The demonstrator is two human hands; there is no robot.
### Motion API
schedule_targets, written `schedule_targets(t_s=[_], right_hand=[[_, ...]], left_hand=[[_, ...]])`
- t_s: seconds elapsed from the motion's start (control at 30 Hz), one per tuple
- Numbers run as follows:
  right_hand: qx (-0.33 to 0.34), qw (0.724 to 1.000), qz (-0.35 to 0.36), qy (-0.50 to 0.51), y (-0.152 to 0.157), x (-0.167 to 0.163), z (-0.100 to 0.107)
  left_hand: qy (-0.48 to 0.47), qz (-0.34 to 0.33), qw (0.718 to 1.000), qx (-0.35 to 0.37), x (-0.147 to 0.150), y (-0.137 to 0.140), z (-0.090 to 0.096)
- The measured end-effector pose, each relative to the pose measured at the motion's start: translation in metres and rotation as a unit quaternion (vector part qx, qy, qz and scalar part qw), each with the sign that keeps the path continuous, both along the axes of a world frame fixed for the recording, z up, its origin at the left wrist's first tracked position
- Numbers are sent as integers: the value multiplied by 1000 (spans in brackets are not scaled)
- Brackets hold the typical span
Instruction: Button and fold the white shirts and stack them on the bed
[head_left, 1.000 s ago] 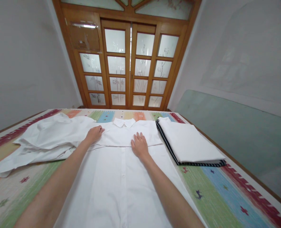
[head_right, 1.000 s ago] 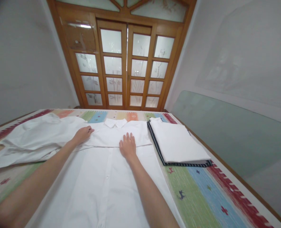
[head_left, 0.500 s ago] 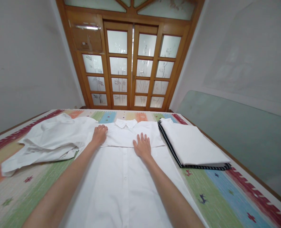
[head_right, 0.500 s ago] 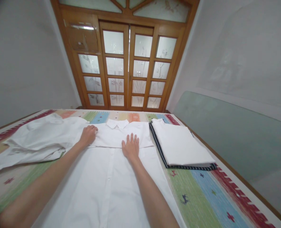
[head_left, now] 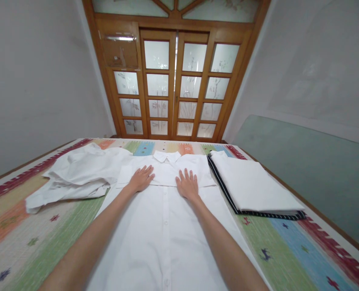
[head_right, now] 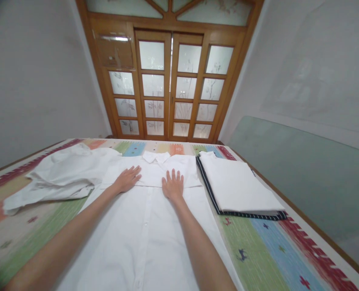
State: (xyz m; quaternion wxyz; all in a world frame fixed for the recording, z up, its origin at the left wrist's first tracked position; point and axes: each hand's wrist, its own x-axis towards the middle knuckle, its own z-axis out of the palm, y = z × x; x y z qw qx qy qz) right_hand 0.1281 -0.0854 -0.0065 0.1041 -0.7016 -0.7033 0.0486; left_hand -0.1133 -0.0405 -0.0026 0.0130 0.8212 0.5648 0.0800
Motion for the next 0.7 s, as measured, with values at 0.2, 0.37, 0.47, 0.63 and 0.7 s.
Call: schedule_targets(t_s=[0.2, 0.37, 0.47, 0.63, 0.7], right_hand=[[-4, 1000, -2, 4, -3, -2, 2], [-6, 1000, 0, 6, -4, -2, 5], [-5, 1000, 0, 7, -4, -2, 4], [-7, 1000, -3, 5, -4, -3, 3], [-13, 1000, -4, 7, -4, -3, 4]], left_hand=[[15, 18, 999, 22, -29, -11, -2], [-41, 132, 981, 133, -54, -35, 15], [-157, 257, 913, 275, -84, -55, 36], [-322, 490, 752, 300, -141, -82, 64], [-395, 568, 682, 235, -160, -87, 68]])
